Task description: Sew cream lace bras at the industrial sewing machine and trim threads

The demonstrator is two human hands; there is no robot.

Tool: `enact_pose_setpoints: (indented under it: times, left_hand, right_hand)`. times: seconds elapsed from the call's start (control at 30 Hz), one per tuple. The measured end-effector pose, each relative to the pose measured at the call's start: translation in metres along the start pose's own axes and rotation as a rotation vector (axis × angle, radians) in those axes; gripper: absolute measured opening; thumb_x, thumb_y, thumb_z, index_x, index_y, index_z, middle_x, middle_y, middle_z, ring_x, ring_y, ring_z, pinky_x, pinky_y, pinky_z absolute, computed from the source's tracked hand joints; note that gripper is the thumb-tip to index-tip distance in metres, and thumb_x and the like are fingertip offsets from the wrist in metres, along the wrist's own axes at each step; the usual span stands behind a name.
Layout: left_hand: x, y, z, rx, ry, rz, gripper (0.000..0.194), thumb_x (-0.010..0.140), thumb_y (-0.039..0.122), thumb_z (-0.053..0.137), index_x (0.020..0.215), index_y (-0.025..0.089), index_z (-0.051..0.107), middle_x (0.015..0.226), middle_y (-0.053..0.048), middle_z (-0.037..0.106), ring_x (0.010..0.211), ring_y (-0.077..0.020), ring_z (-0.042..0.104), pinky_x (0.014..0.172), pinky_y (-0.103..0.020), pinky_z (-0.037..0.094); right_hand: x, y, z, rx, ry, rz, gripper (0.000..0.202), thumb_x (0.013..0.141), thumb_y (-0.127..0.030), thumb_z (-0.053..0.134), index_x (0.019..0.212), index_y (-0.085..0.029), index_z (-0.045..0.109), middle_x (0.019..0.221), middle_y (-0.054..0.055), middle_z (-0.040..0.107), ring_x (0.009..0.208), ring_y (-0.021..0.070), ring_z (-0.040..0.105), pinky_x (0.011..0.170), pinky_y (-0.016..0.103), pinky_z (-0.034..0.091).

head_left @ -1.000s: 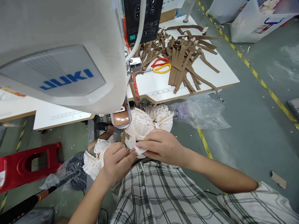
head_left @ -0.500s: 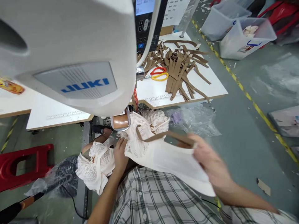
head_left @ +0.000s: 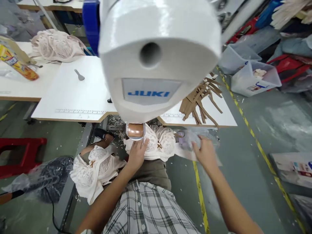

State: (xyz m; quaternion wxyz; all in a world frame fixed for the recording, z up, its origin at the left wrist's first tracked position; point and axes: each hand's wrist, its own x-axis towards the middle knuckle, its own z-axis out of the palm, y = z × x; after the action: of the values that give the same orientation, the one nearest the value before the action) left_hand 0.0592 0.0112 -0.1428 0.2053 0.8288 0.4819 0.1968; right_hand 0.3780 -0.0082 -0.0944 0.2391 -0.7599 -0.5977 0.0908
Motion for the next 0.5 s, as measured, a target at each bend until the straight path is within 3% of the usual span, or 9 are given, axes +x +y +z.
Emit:
enact_pose_setpoints:
  times: [0.07, 0.13, 0.23, 0.33, 0.43, 0.5]
  left_hand:
    - [-0.001, 0.009, 0.004, -0.011, -0.038, -0.006, 0.074, 0.079, -0.004, 0.04, 0.15, 0.018, 0.036, 0.156, -0.017, 0.036, 0.147, -0.0303, 0.028, 0.117, -0.052, 0.029]
    - [-0.004, 0.011, -0.004, -0.021, -0.079, -0.007, 0.08, 0.075, 0.001, 0.05, 0.15, 0.019, 0.034, 0.156, -0.015, 0.036, 0.145, -0.0306, 0.03, 0.118, -0.049, 0.028]
    - [-0.024, -0.005, -0.035, -0.015, -0.102, -0.085, 0.077, 0.076, 0.017, 0.063, 0.148, 0.024, 0.037, 0.153, -0.011, 0.042, 0.14, -0.0274, 0.039, 0.115, -0.041, 0.034]
    - [-0.078, -0.047, -0.082, 0.076, -0.019, -0.397, 0.048, 0.09, 0.033, 0.051, 0.137, 0.02, 0.048, 0.139, -0.013, 0.054, 0.129, -0.026, 0.05, 0.106, -0.04, 0.042]
    - [-0.152, -0.091, -0.124, 0.248, 0.094, -0.851, 0.042, 0.099, 0.031, 0.027, 0.114, 0.007, 0.058, 0.108, -0.023, 0.064, 0.104, -0.0313, 0.061, 0.087, -0.044, 0.048]
    - [-0.195, -0.109, -0.142, 0.307, 0.095, -1.054, 0.038, 0.097, 0.036, 0.034, 0.09, 0.011, 0.062, 0.082, -0.016, 0.065, 0.081, -0.0299, 0.064, 0.07, -0.037, 0.047]
  right_hand:
    - [-0.002, -0.038, 0.032, 0.053, -0.103, -0.172, 0.051, 0.092, -0.05, 0.047, 0.13, -0.016, 0.05, 0.13, 0.02, 0.056, 0.124, 0.0321, 0.05, 0.105, 0.05, 0.039]
    - [0.0, -0.074, 0.065, 0.121, -0.248, -0.322, 0.055, 0.093, -0.049, 0.048, 0.139, -0.019, 0.043, 0.141, 0.016, 0.05, 0.133, 0.0283, 0.044, 0.109, 0.046, 0.037]
    - [0.006, -0.107, 0.107, 0.17, -0.387, -0.364, 0.052, 0.094, -0.053, 0.047, 0.126, -0.012, 0.05, 0.123, 0.02, 0.06, 0.119, 0.0315, 0.055, 0.097, 0.046, 0.045]
    - [0.005, -0.11, 0.129, 0.179, -0.414, -0.327, 0.047, 0.094, -0.054, 0.044, 0.106, -0.011, 0.057, 0.094, 0.018, 0.065, 0.095, 0.0333, 0.062, 0.082, 0.047, 0.05]
    - [-0.004, -0.109, 0.129, 0.223, -0.33, -0.301, 0.049, 0.095, -0.053, 0.041, 0.116, -0.011, 0.052, 0.109, 0.022, 0.06, 0.109, 0.0363, 0.056, 0.09, 0.053, 0.046]
    - [-0.015, -0.119, 0.12, 0.277, -0.186, -0.314, 0.05, 0.092, -0.051, 0.047, 0.124, -0.012, 0.049, 0.121, 0.023, 0.055, 0.119, 0.0377, 0.05, 0.097, 0.057, 0.042]
